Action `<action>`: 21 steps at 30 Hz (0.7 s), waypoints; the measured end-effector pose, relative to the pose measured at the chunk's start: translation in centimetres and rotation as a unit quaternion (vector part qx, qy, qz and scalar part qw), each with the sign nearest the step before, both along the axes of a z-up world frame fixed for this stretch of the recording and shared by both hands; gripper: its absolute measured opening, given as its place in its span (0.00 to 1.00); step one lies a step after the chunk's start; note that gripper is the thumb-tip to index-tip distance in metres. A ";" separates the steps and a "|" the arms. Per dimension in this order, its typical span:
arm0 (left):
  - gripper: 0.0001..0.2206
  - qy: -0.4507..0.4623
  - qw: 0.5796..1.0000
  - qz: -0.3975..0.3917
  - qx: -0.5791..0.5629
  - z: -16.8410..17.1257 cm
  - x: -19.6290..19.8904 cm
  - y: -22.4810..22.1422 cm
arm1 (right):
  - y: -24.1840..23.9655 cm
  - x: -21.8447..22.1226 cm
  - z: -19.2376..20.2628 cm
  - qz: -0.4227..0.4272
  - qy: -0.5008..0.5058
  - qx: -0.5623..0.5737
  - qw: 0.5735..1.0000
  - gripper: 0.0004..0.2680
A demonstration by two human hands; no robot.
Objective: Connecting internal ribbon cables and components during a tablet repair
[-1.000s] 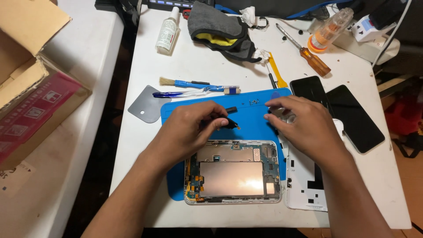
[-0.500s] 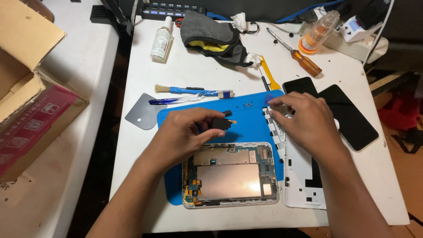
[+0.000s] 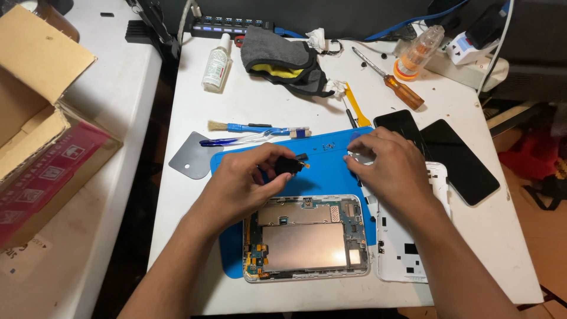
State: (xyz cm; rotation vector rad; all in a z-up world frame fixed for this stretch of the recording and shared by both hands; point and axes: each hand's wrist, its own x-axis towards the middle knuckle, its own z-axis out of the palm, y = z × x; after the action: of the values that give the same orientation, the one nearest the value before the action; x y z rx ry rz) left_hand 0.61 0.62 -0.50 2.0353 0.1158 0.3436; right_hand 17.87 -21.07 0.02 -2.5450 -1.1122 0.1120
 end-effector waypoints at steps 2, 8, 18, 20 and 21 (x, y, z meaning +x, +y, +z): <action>0.15 0.004 1.000 0.001 -0.001 0.1 0.0 -0.1 | 0.1 -0.1 0.2 0.002 0.000 -0.002 1.000 0.06; 0.15 0.038 0.999 -0.005 0.002 0.1 -0.1 -0.2 | -0.8 1.7 -0.3 -0.044 -0.018 0.024 0.999 0.07; 0.14 0.048 0.999 -0.001 0.014 0.0 -0.1 0.2 | 0.2 0.1 0.2 -0.039 -0.017 -0.021 0.999 0.12; 0.14 0.045 0.999 0.000 0.009 0.1 -0.2 0.2 | 0.4 0.0 -0.3 -0.028 -0.021 -0.014 0.999 0.12; 0.14 0.042 0.999 -0.004 0.002 0.1 -0.1 0.2 | 0.4 0.1 -0.5 -0.021 -0.025 -0.009 0.999 0.12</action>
State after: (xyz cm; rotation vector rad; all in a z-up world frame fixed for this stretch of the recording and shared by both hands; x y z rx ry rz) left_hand 0.46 0.84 -0.38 2.0544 0.1594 0.2545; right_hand 17.94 -20.71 -0.45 -2.5981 -1.0805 0.0471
